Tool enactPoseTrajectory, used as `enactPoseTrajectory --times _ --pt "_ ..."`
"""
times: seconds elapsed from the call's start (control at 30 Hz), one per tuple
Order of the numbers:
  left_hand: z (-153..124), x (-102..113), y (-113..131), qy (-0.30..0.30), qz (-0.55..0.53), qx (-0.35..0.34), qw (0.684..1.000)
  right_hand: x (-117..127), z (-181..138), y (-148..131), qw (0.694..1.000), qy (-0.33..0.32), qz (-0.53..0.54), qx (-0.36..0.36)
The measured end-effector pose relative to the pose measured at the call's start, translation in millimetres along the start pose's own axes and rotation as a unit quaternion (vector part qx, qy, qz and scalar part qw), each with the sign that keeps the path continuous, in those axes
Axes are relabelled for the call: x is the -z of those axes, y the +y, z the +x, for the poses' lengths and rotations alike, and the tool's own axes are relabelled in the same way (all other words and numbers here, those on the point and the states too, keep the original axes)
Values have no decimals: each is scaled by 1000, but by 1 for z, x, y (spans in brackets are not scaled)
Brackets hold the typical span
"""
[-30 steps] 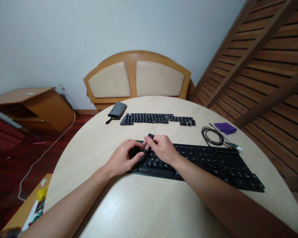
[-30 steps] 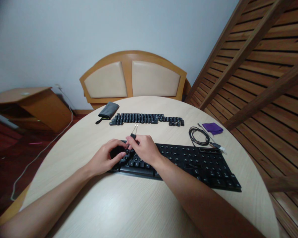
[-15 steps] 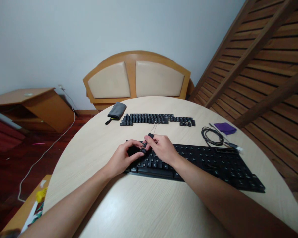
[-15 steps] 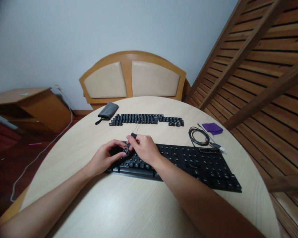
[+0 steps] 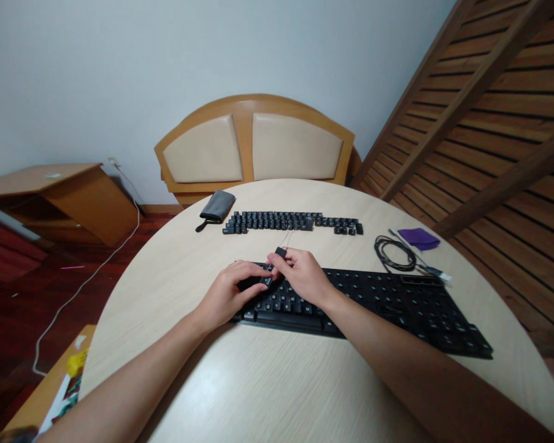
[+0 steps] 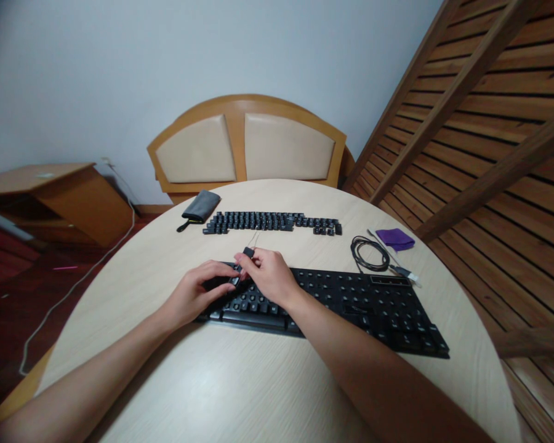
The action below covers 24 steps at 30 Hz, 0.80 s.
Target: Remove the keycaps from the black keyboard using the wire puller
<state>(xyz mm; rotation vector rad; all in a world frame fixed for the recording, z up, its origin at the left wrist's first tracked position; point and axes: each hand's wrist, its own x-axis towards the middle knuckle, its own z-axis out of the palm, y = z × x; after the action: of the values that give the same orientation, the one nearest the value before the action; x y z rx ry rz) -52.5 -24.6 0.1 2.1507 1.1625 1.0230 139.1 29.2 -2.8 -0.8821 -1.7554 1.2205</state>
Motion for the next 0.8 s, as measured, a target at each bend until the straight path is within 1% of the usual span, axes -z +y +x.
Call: enactPoseTrajectory --times 0.23,0.5,0.8 --pt "0 2 2 -14 24 -22 999 0 0 0 1000 -7 8 13" --pt "-2 4 3 -32 64 -42 997 -1 0 -2 999 -11 -36 8" --pt "-1 3 3 -36 144 -87 985 -2 1 -1 999 -3 -46 3"
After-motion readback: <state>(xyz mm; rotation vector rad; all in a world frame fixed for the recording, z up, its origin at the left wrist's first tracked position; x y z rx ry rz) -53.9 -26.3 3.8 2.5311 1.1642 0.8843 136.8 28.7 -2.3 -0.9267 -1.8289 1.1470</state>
